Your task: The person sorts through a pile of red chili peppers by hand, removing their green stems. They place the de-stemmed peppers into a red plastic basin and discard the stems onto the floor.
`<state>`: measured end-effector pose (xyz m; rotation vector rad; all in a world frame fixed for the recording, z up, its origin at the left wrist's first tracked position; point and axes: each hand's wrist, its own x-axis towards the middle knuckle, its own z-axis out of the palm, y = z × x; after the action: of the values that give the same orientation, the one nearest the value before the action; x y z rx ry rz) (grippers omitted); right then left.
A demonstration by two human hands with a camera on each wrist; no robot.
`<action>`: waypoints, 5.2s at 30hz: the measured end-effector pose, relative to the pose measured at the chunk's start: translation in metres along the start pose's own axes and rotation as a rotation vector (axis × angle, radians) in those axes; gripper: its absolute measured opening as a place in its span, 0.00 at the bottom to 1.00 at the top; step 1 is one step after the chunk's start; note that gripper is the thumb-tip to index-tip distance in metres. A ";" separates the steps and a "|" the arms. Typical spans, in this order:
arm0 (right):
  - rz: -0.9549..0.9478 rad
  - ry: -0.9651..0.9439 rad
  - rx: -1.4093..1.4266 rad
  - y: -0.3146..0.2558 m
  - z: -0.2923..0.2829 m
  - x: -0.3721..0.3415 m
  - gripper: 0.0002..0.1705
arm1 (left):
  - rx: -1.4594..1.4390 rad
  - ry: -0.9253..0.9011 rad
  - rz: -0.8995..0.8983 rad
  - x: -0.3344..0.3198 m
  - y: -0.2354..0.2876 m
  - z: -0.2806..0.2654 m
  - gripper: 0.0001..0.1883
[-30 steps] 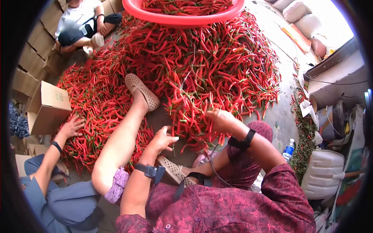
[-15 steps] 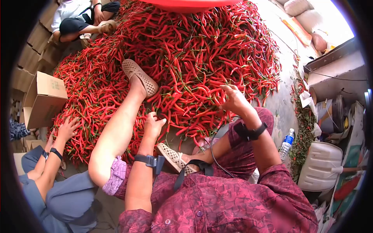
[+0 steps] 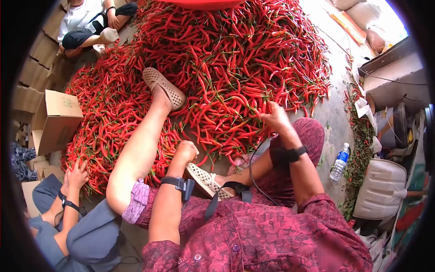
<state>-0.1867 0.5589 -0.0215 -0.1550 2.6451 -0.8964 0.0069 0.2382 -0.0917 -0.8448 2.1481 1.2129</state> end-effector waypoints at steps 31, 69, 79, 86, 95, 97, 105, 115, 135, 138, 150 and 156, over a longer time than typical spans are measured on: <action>-0.114 -0.130 0.021 -0.075 0.069 0.027 0.50 | -0.549 0.339 0.309 -0.159 0.070 -0.126 0.24; -0.375 -0.066 -0.313 -0.018 0.078 -0.013 0.10 | -0.365 0.362 0.346 -0.149 0.060 -0.108 0.18; -0.012 -0.055 -0.424 -0.053 0.073 0.016 0.12 | -0.204 0.308 0.313 -0.146 0.080 -0.088 0.17; -0.275 -0.085 -0.514 -0.045 0.099 0.010 0.14 | -0.123 0.270 0.294 -0.146 0.079 -0.084 0.18; -0.178 -0.179 -0.591 -0.074 0.081 0.006 0.09 | -0.135 0.300 0.273 -0.150 0.082 -0.087 0.19; -0.281 -0.103 -0.445 -0.093 0.075 0.013 0.10 | -0.149 0.309 0.296 -0.149 0.082 -0.087 0.19; -0.419 -0.141 -0.381 -0.128 0.136 0.064 0.10 | -0.118 0.323 0.311 -0.146 0.077 -0.088 0.19; -0.331 -0.519 0.181 -0.093 0.096 0.015 0.06 | -0.083 0.088 0.302 -0.124 0.078 -0.055 0.18; -0.428 -0.605 0.027 -0.072 0.095 -0.036 0.10 | 0.000 0.152 0.303 -0.131 0.083 -0.062 0.19; -0.588 -0.500 -0.315 -0.071 0.083 -0.035 0.10 | 0.018 0.159 0.293 -0.132 0.086 -0.063 0.20; -0.345 -0.133 -0.086 -0.117 0.108 0.039 0.12 | 0.005 0.169 0.339 -0.133 0.090 -0.062 0.20; -0.191 -0.062 -0.246 -0.119 0.153 0.060 0.12 | -0.004 0.176 0.307 -0.136 0.090 -0.065 0.20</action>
<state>-0.1891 0.3645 -0.0792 -0.4954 2.7068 -0.6055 0.0221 0.2526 0.0828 -0.6604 2.4878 1.3323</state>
